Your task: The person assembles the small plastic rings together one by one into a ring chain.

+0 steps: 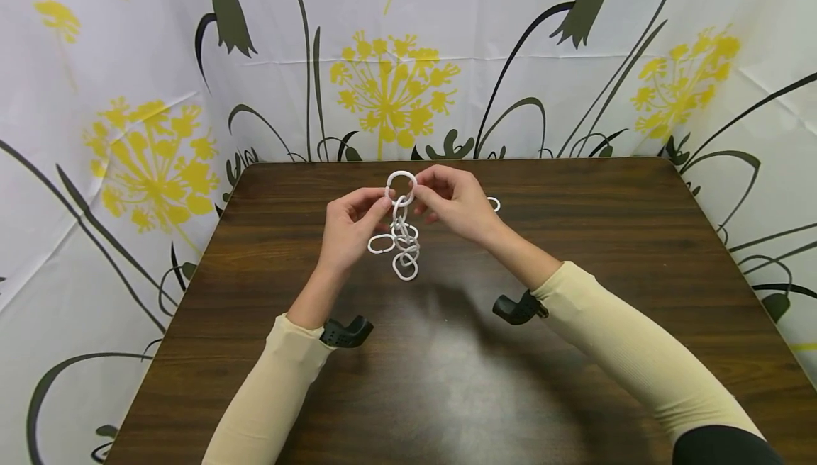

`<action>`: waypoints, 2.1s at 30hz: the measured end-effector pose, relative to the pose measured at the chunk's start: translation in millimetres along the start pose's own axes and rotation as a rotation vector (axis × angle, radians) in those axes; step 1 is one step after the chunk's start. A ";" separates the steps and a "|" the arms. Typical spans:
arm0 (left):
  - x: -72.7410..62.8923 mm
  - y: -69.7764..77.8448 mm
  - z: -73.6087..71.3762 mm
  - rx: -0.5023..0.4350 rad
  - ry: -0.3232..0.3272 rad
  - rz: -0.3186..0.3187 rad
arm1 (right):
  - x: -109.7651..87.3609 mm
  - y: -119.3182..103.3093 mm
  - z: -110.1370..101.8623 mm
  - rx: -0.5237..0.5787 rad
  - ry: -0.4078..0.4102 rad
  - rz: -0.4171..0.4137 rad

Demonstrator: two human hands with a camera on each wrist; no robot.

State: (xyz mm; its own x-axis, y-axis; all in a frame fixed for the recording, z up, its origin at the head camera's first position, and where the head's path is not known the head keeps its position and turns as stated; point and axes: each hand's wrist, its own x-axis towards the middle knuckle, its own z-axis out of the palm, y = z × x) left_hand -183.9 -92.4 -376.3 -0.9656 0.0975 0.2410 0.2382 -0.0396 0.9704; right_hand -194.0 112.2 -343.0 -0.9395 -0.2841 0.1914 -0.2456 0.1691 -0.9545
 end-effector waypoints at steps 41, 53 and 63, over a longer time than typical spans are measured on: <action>-2.6 0.5 -2.2 0.011 0.002 -0.008 | -13.8 140.7 -94.0 -1.108 -0.220 0.110; -2.9 -1.2 -2.7 0.025 -0.005 -0.008 | -12.5 136.9 -94.9 -1.044 -0.198 0.153; -2.9 -1.7 -0.9 0.036 -0.009 -0.013 | -3.9 90.9 -88.3 -0.546 0.016 0.074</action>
State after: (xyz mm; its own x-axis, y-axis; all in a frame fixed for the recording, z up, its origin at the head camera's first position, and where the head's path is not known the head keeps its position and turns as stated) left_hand -181.6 -93.4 -378.6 -0.9677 0.1071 0.2282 0.2292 -0.0029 0.9734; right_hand -233.8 212.0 -410.3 -0.9615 -0.2391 0.1358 -0.2628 0.6540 -0.7094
